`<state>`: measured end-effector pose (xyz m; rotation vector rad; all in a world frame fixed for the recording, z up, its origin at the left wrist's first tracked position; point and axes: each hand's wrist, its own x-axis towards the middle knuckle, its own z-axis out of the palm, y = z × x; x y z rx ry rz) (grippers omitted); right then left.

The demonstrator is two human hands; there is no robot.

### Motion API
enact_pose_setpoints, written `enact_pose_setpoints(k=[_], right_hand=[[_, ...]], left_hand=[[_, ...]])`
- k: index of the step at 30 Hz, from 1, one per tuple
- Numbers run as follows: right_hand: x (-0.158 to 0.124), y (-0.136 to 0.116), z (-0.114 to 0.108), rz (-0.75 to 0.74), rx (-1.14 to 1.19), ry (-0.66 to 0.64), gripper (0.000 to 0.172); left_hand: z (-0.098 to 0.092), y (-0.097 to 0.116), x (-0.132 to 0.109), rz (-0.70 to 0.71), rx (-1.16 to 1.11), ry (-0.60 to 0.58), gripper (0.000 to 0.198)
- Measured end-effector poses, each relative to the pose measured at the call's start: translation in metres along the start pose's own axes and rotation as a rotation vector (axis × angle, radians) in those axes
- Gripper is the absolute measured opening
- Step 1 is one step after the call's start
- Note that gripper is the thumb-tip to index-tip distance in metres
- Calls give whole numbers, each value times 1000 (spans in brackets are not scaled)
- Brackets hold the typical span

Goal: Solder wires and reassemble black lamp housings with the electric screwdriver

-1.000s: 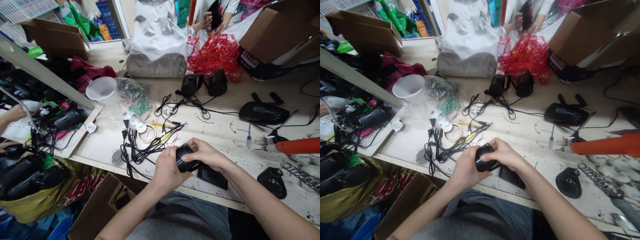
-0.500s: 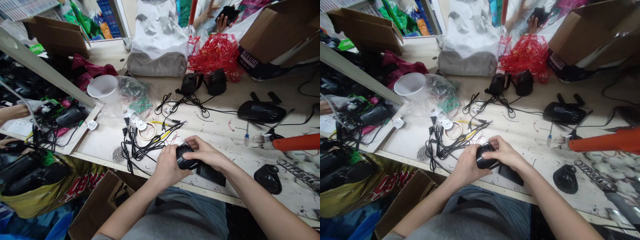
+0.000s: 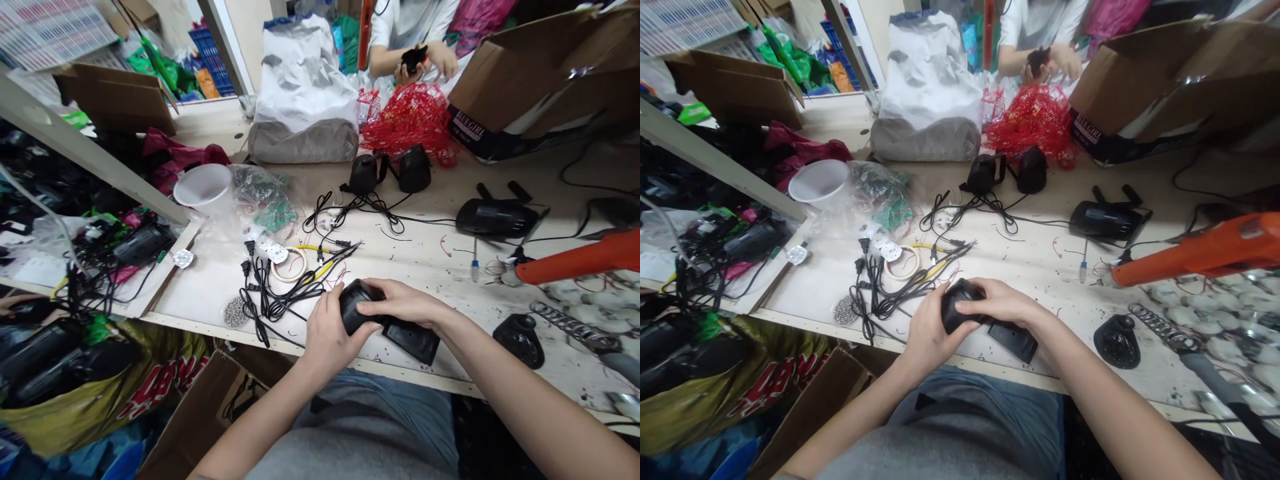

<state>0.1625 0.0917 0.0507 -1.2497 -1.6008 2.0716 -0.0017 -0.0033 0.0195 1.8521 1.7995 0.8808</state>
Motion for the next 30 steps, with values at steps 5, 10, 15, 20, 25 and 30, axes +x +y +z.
enact_pose_setpoints(k=[5, 10, 15, 20, 25, 30], right_hand=[[-1, -2, 8, -45, -11, 93, 51], [4, -1, 14, -26, 4, 232, 42], [3, 1, 13, -59, 41, 237, 45], [-8, -2, 25, -185, -269, 391, 53], [-21, 3, 54, -559, -703, 766, 27], [-26, 9, 75, -729, -824, 864, 15]], left_hand=[[-15, 2, 7, -166, -90, -72, 90], [-25, 8, 22, -366, -142, -243, 82], [-23, 12, 21, -351, -148, -206, 76], [-19, -1, 19, -239, -267, -117, 74], [-17, -12, 18, -242, -397, 12, 61], [-13, -16, 12, -216, -448, 83, 63]])
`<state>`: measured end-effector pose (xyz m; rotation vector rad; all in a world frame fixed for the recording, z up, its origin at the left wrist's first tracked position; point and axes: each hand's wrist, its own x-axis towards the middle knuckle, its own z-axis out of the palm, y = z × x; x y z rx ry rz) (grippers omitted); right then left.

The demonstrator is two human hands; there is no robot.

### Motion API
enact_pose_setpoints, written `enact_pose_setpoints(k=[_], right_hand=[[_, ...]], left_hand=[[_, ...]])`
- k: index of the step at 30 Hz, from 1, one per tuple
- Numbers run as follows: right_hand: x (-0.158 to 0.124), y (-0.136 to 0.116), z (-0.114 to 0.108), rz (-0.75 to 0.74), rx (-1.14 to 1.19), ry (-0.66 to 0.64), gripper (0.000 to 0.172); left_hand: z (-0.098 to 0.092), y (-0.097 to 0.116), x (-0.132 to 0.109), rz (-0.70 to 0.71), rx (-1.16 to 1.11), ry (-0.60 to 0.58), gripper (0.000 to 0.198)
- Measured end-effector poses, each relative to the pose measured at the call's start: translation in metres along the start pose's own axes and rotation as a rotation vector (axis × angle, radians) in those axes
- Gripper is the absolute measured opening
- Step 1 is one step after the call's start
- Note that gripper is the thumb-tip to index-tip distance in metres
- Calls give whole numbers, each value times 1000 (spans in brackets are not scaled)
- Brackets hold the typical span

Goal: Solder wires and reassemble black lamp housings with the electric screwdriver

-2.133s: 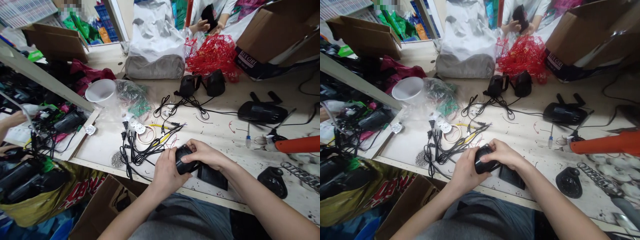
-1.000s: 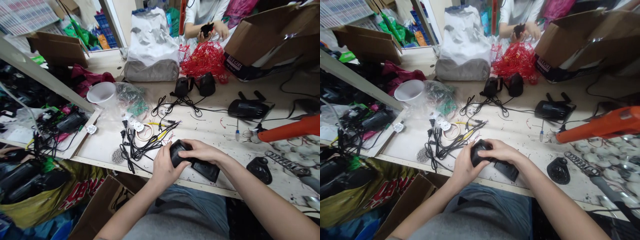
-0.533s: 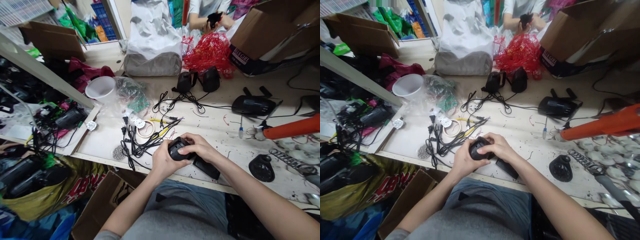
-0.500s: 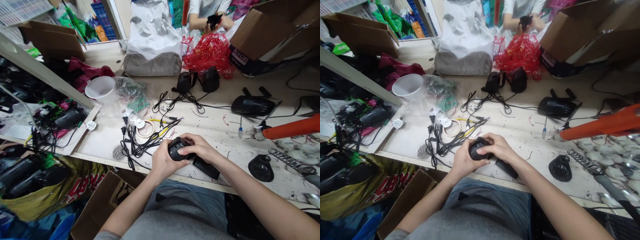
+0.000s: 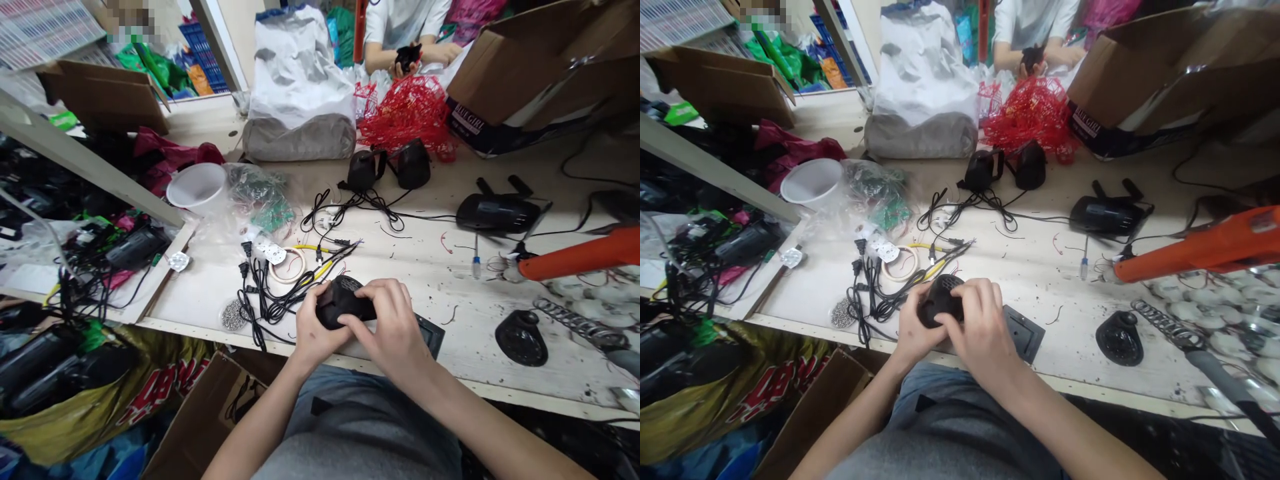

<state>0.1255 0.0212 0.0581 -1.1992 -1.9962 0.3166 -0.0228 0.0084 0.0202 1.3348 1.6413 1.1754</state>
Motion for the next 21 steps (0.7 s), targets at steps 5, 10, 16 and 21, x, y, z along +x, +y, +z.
enact_pose_setpoints(k=[5, 10, 16, 21], right_hand=[[-13, -8, 4, -198, -71, 55, 24], [-11, -9, -13, -168, 137, -2, 21], [27, 27, -14, 372, 556, -15, 30], [45, 39, 22, 518, 1000, -166, 50]], left_hand=[[1, -6, -5, 7, -4, 68, 67], [-7, -8, 1, -75, -141, -31, 70], [-21, 0, 22, -550, -650, -313, 60], [-30, 6, 37, -830, -807, -617, 59]])
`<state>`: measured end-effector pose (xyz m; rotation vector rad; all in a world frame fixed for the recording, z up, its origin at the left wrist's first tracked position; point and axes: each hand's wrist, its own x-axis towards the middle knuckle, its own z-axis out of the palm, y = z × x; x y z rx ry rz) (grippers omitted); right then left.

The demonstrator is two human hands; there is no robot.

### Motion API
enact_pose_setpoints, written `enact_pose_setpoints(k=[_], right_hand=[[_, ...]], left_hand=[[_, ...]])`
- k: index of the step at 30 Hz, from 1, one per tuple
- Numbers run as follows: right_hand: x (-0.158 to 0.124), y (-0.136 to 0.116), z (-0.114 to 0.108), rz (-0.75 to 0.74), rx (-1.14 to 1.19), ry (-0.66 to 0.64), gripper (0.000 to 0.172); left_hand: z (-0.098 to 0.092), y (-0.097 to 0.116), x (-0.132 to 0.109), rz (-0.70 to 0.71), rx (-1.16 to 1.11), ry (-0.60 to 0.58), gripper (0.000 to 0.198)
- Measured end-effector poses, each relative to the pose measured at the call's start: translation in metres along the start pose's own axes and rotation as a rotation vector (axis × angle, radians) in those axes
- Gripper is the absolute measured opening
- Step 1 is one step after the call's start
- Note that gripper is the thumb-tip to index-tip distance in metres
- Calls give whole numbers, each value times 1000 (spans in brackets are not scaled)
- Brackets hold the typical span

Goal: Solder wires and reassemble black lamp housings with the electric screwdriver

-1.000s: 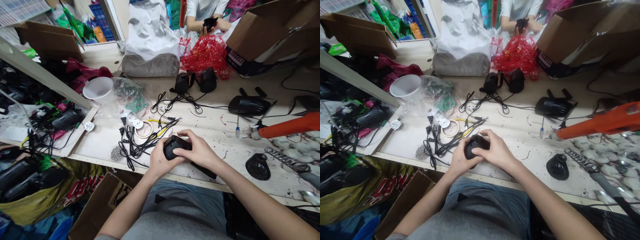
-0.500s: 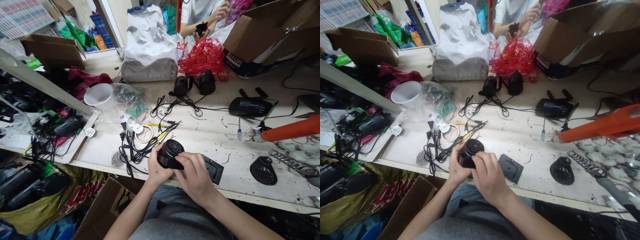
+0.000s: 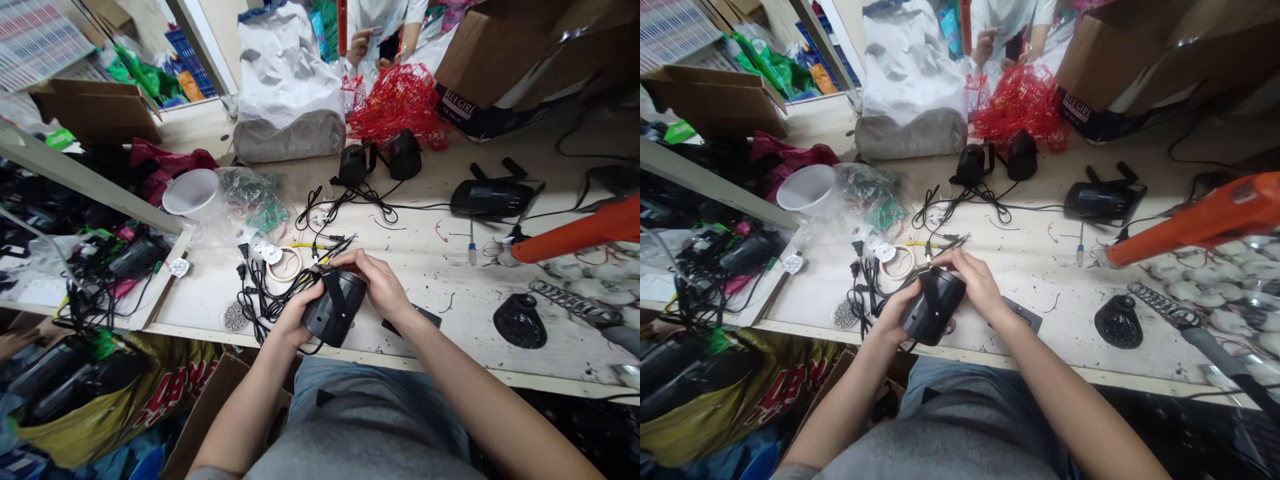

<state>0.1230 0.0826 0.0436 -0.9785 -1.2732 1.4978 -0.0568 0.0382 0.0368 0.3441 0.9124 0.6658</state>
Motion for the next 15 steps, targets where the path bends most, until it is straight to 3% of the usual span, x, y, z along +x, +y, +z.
enact_pose_setpoints(k=[4, 9, 15], right_hand=[[3, 6, 11, 34, 115, -22, 53], [1, 0, 19, -207, 106, 14, 45], [0, -4, 20, -269, -6, 20, 49]], left_hand=[[-3, 8, -3, -124, -63, -162, 68], [-3, 10, -3, -161, -108, -193, 69], [2, 11, -3, -140, -128, -249, 61]])
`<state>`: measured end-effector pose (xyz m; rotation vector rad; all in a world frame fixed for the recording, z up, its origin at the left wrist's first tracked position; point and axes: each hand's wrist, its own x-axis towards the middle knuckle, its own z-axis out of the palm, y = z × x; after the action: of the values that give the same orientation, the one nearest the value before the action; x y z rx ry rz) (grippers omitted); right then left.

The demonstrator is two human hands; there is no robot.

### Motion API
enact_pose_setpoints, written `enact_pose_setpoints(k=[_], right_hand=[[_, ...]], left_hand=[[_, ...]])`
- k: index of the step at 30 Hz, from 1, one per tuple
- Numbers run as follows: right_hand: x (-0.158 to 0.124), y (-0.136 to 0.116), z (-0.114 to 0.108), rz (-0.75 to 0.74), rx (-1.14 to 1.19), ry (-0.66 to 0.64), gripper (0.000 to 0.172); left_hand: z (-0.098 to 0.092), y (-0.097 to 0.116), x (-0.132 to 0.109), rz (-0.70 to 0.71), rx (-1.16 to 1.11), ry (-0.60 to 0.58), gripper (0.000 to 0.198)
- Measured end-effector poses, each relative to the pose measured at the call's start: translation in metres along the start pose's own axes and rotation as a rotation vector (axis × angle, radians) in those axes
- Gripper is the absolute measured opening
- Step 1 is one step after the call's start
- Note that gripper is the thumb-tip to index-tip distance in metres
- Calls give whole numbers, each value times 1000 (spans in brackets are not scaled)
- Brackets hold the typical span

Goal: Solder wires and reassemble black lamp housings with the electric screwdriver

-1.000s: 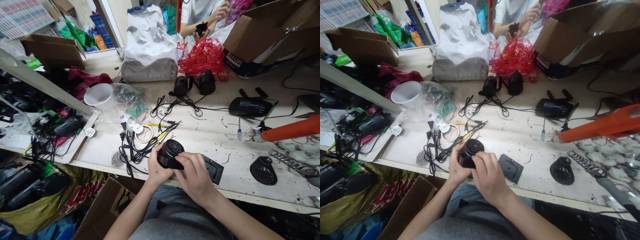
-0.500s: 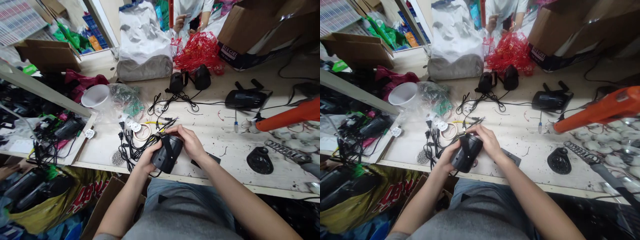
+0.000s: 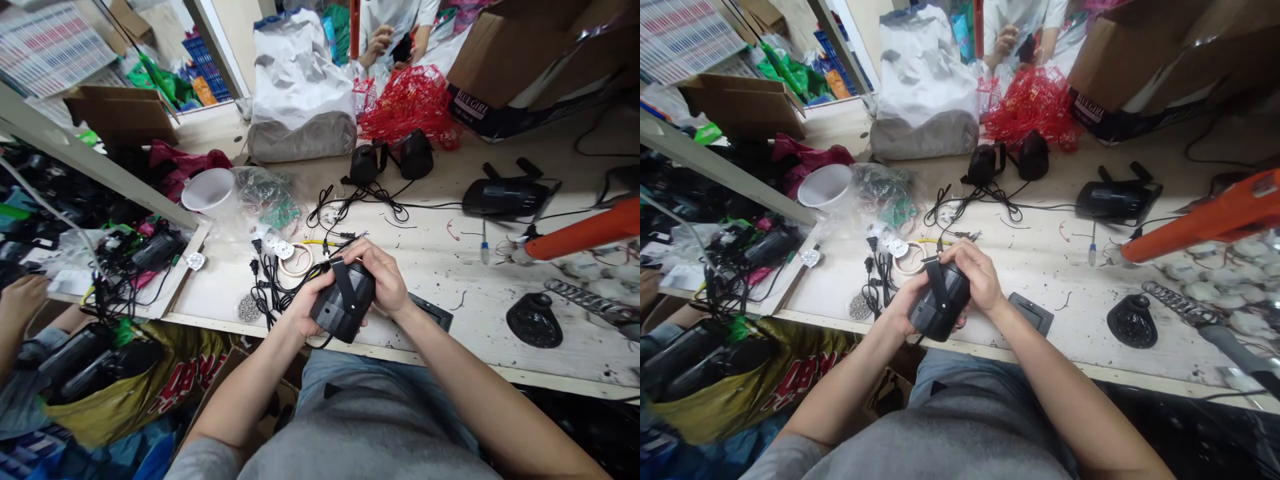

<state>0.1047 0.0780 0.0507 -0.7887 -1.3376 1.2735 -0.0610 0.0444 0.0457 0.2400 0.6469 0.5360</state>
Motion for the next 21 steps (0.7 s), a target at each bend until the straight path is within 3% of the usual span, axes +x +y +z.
enact_pose_setpoints(k=[4, 9, 15, 21], right_hand=[[-4, -3, -5, 5, -72, -96, 57], [-6, -9, -2, 12, -105, -77, 59], [2, -9, -1, 2, -105, -53, 49], [10, -3, -14, 82, -9, -191, 46]], left_hand=[[0, -3, 0, -17, 11, -28, 60], [-6, -7, 3, -9, 7, -60, 61], [-3, -10, 12, -28, -23, 9, 63], [6, 0, 9, 14, -82, 58, 73]])
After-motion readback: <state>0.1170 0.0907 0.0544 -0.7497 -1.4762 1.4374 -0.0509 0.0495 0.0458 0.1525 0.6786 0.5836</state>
